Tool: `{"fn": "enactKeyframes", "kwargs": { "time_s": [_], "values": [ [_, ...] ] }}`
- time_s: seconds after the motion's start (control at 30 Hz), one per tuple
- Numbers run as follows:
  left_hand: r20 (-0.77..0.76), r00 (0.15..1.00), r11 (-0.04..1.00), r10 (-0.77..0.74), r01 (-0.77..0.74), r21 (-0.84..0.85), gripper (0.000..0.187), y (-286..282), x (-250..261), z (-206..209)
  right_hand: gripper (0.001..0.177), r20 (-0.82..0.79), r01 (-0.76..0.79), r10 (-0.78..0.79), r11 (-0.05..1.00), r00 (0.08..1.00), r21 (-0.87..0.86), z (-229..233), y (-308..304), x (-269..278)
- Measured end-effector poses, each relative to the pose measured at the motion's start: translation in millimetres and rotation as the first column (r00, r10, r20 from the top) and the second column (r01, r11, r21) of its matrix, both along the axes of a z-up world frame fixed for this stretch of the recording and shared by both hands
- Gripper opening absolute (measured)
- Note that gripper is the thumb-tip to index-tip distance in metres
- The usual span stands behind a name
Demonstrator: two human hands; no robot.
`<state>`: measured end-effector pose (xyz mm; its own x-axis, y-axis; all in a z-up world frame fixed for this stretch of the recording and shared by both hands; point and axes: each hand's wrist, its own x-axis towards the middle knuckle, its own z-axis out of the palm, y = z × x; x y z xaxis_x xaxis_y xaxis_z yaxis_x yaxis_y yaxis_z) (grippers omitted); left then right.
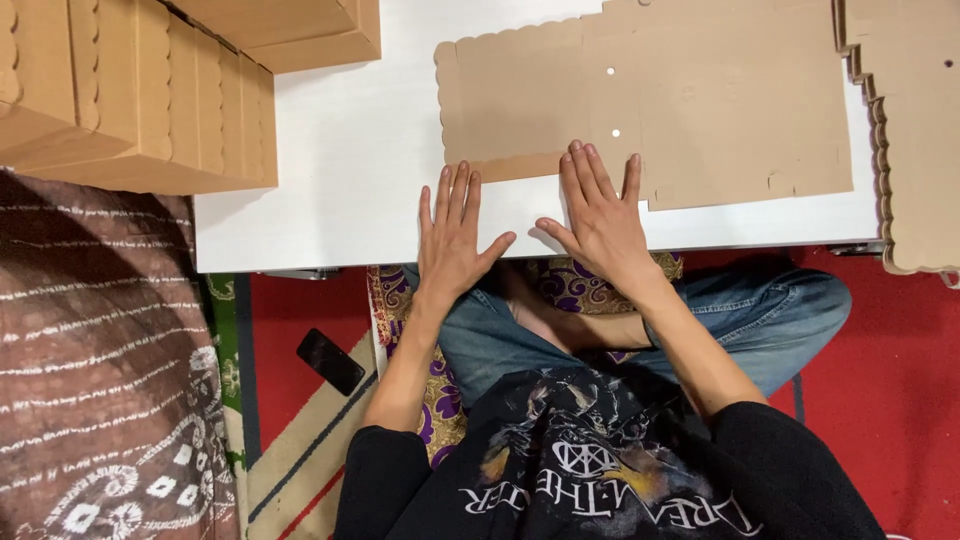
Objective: Folding the edges of a flat cardboard sheet to prepare it for box assembly.
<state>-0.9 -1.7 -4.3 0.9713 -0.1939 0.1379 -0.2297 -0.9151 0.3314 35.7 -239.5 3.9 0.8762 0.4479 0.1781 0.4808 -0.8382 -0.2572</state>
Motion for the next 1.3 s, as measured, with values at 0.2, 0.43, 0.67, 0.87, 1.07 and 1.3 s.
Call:
{"fn": "enactKeyframes", "kwargs": {
  "time_s": [0.2,0.43,0.67,0.87,1.07,1.3],
  "values": [
    [0.111,0.994,1.0,0.024,-0.023,-0.016,0.083,-2,-5,-13,0.082,-0.001,0.019,-0.019,0.999,1.0,0.03,0,0,-2],
    [0.059,0.996,0.998,-0.065,0.066,-0.016,0.09,-2,-12,-1,0.091,-0.038,0.018,-0.017,0.999,0.999,0.04,4,7,-22],
    [-0.018,0.996,0.986,-0.087,0.089,0.14,0.124,-4,-15,2,0.117,0.012,-0.131,0.133,0.984,0.991,-0.118,6,30,-21],
    [0.051,0.995,0.976,-0.085,0.073,0.204,0.133,-6,-17,7,0.124,0.084,-0.3,0.334,0.914,0.939,-0.274,-3,58,-4],
    [0.044,0.997,0.982,-0.059,0.05,0.181,0.134,-8,-18,4,0.122,0.047,-0.269,0.294,0.918,0.955,-0.291,6,44,-8],
    [-0.031,0.998,0.997,-0.054,0.055,0.049,0.126,-10,-17,16,0.12,0.094,-0.057,0.084,0.963,0.992,-0.263,10,3,-16]
  ]
}}
